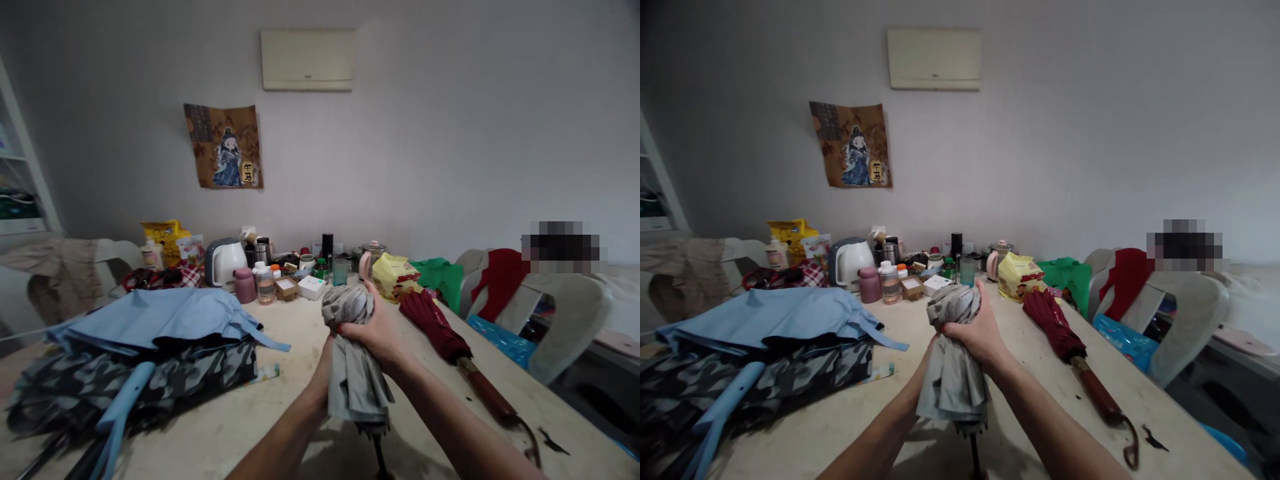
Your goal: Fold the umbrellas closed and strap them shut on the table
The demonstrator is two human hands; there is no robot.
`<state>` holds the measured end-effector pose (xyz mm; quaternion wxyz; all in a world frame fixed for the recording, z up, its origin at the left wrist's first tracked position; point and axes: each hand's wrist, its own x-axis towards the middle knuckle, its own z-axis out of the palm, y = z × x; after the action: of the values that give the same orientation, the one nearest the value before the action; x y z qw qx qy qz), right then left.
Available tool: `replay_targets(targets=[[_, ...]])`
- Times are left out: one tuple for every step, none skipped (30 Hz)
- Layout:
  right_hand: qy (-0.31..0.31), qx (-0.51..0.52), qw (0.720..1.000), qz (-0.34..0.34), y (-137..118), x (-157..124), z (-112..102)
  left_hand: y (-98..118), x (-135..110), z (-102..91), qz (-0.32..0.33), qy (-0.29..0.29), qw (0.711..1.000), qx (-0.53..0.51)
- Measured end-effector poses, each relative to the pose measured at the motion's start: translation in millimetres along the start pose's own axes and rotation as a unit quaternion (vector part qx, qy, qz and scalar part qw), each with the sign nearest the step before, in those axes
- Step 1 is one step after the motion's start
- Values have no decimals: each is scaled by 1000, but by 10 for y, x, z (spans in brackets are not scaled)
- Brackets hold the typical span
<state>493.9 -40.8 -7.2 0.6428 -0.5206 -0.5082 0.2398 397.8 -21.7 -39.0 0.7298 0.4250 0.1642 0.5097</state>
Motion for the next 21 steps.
replay_targets(targets=[[6,28,1000,0,-9,13,-30,0,-28,-11,2,-15,1000,0],[9,68,998,2,-22,23,-61,-15,-55,-35,-8,-46,999,4],[11,114,993,5,-38,32,-93,-44,-78,-68,-33,-90,995,6],[12,161,987,10,-53,38,-122,-82,-94,-105,-71,-138,988,7],[11,203,979,14,-65,42,-146,-125,-101,-142,-112,-182,977,5],[9,234,972,16,-71,45,-166,-164,-100,-173,-146,-210,967,1],[8,251,968,15,-69,48,-182,-191,-94,-195,-166,-218,962,0],[7,259,966,13,-60,51,-194,-202,-83,-206,-167,-213,963,6],[5,261,965,10,-45,56,-203,-194,-72,-206,-155,-204,967,22],[1,259,966,6,-26,63,-211,-168,-63,-196,-139,-195,970,45],[0,251,968,0,-5,72,-216,-130,-58,-178,-124,-186,972,72],[2,241,970,-9,15,82,-218,-86,-60,-155,-112,-176,973,104],[9,232,973,-20,34,91,-215,-43,-69,-133,-95,-162,972,141],[24,223,974,-31,51,100,-206,-8,-85,-113,-73,-141,970,187],[44,215,975,-39,67,106,-190,15,-107,-99,-48,-109,963,242],[68,209,975,-44,83,111,-167,27,-133,-92,-20,-71,950,304],[89,203,974,-45,99,115,-140,29,-159,-93,5,-34,931,363],[107,196,974,-48,115,120,-112,24,-182,-100,24,-4,911,411],[119,187,974,-51,129,126,-87,15,-197,-114,38,15,896,443],[127,182,974,-54,141,135,-67,8,-202,-132,47,21,887,459],[130,182,973,-59,148,147,-57,3,-196,-153,50,16,888,457]])
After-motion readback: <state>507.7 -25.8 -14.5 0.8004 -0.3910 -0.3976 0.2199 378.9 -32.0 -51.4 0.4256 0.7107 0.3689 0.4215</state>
